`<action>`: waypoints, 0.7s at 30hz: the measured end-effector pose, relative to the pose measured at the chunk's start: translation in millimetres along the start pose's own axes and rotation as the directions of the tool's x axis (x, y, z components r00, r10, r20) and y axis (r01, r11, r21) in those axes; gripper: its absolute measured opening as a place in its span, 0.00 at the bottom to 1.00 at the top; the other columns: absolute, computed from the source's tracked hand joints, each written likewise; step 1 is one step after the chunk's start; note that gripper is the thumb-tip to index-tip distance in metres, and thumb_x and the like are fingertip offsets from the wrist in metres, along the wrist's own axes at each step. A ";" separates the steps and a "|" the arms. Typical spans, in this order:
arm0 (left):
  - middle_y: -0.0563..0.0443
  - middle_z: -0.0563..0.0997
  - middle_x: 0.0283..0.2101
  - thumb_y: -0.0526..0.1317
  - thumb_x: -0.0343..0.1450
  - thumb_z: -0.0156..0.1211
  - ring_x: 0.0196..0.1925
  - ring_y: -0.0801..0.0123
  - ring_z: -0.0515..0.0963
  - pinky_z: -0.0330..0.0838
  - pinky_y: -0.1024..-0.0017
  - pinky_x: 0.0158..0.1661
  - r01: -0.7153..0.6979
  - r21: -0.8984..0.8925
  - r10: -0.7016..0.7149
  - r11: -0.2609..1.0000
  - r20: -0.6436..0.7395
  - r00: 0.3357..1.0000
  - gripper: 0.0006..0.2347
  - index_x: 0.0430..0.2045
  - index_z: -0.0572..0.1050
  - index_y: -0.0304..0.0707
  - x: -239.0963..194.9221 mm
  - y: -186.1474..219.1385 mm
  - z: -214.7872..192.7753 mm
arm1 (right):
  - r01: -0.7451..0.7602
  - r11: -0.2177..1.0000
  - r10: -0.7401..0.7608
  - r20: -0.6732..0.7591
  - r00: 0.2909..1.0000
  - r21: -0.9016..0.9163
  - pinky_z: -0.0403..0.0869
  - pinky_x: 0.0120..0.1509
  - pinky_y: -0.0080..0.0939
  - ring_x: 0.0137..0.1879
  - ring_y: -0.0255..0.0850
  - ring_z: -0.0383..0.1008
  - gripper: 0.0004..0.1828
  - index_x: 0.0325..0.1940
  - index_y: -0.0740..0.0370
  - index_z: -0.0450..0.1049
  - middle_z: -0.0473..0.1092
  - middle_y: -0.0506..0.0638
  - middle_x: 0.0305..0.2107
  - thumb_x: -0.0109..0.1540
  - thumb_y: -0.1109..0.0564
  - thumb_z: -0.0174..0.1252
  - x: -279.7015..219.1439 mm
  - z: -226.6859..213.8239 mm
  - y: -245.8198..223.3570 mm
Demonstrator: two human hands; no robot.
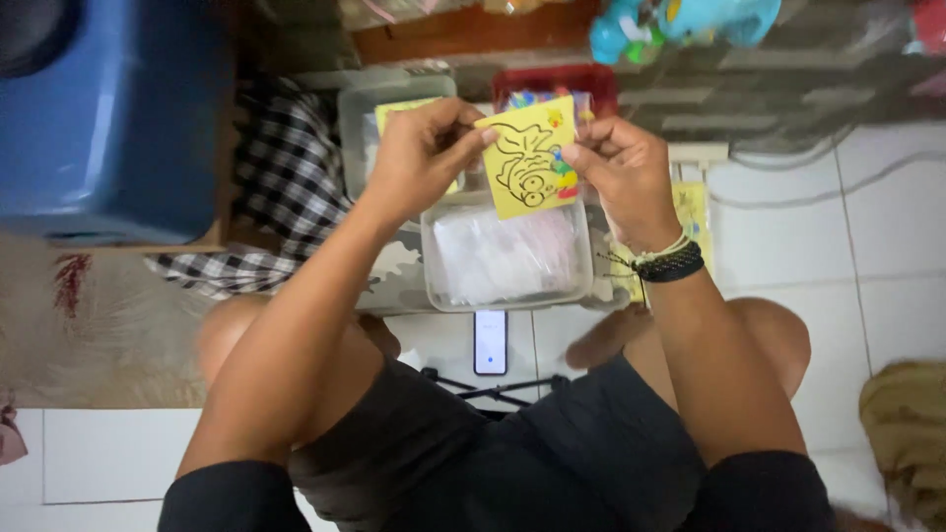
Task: The person sits on the floor and packs small colorful plastic blocks into clear plastic bags. They place a yellow paper with a cartoon drawing into each bag, seal it, and set it aside. The person repeats this process with different cartoon drawings and blocks.
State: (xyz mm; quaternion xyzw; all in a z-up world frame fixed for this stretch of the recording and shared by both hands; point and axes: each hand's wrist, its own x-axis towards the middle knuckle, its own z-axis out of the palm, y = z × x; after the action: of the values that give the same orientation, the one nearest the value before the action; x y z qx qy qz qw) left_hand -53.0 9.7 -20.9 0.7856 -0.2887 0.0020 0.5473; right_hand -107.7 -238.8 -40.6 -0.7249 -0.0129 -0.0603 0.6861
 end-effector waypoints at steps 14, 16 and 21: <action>0.43 0.84 0.42 0.32 0.78 0.65 0.45 0.66 0.84 0.80 0.73 0.48 0.154 0.116 -0.175 0.981 0.193 0.965 0.05 0.44 0.78 0.28 8.7 6.9 8.1 | -0.009 0.973 -0.051 -0.253 0.966 -0.231 0.74 0.38 0.30 0.35 0.30 0.73 0.08 0.41 0.58 0.76 0.75 0.45 0.31 0.70 0.68 0.65 12.3 -158.0 61.6; 0.40 0.84 0.42 0.31 0.78 0.63 0.45 0.63 0.85 0.82 0.71 0.49 0.171 0.130 -0.196 0.977 0.214 0.957 0.05 0.45 0.77 0.25 7.9 14.1 6.4 | -0.053 0.972 -0.023 -0.317 0.948 -0.229 0.72 0.36 0.30 0.34 0.29 0.72 0.11 0.38 0.58 0.75 0.74 0.44 0.30 0.69 0.69 0.66 7.6 -193.8 77.3; 0.36 0.82 0.44 0.27 0.81 0.62 0.48 0.61 0.85 0.81 0.72 0.50 0.257 0.082 -0.265 0.963 0.112 0.958 0.03 0.45 0.76 0.22 2.1 19.4 2.5 | -0.097 0.916 -0.058 -0.368 0.928 -0.390 0.79 0.56 0.39 0.49 0.34 0.77 0.12 0.46 0.55 0.73 0.74 0.43 0.41 0.69 0.70 0.64 -14.0 -276.3 136.4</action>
State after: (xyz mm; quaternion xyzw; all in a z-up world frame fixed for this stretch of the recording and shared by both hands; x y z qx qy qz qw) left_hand -60.9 2.0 -4.6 0.8333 -0.2149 -0.1086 0.4976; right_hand -127.1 -521.1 -163.4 -0.8254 0.1373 -0.1911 0.5132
